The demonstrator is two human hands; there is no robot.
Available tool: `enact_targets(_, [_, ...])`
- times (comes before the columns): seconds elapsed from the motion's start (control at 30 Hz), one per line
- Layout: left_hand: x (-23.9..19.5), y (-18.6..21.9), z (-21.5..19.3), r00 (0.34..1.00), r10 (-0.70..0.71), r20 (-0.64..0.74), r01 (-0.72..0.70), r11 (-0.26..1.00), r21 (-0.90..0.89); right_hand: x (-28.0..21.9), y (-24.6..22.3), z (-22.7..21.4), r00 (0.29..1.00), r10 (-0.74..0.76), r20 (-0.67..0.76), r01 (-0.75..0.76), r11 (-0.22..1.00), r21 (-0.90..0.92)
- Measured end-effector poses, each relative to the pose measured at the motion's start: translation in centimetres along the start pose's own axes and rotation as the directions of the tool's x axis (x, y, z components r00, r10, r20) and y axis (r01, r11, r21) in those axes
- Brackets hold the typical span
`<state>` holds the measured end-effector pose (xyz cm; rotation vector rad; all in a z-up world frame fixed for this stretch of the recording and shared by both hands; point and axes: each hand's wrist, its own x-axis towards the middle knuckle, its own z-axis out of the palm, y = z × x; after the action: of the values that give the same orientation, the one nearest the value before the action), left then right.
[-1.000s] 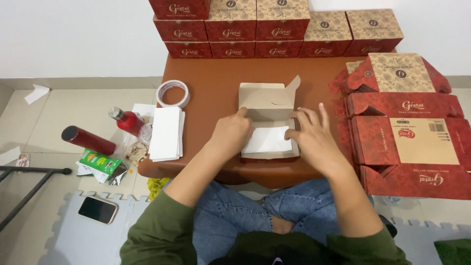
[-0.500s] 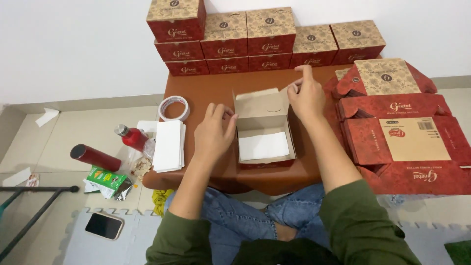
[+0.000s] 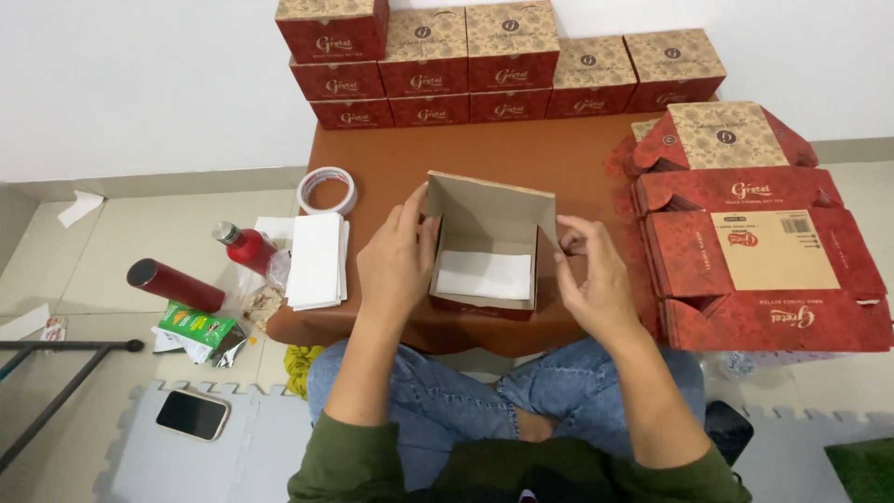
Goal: Assembling cardboard boxes from flat templates by folding and tucking edges.
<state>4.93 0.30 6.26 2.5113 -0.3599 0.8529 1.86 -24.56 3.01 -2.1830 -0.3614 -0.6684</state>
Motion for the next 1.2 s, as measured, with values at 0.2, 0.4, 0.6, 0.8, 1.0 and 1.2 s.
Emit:
enact_targets(0.2, [-2.5, -0.9, 1.1, 0.999, -0.01, -0.04, 0.01, 1.0, 0.01, -0.8, 0.1, 0.6, 0.999, 0.009, -0.041, -0.01, 1.0, -0.007])
enact_targets(0.4, [-5.4, -2.4, 3.3, 0.996, -0.073, -0.04, 0.073, 0.997, -0.004, -1.6, -2.0, 0.4, 1.0, 0.011, -0.006, -0.011, 0.997, -0.07])
enact_targets(0.6, [-4.7, -0.4, 2.4, 0.981, -0.195, 0.02, 0.195, 0.954, -0.227, -0.2, -2.6, 0.5, 0.999, 0.027, 0.017, -0.026, 1.0, -0.01])
enact_targets(0.8, [-5.5, 0.2, 2.6, 0.956, -0.264, 0.129, 0.293, 0.894, -0.338, -1.7, -1.9, 1.3, 0.993, 0.088, 0.082, -0.085, 0.996, -0.036])
enact_targets(1.0, [-6.6, -0.4, 3.9, 0.925, -0.314, 0.212, 0.377, 0.825, -0.422, -3.1, -0.9, 2.1, 0.989, 0.107, 0.098, -0.108, 0.994, 0.012])
enact_targets(1.2, [-6.3, 0.0, 2.3, 0.95, -0.212, 0.228, 0.287, 0.882, -0.375, -2.9, -1.2, 0.7, 0.984, 0.11, 0.14, -0.116, 0.992, 0.039])
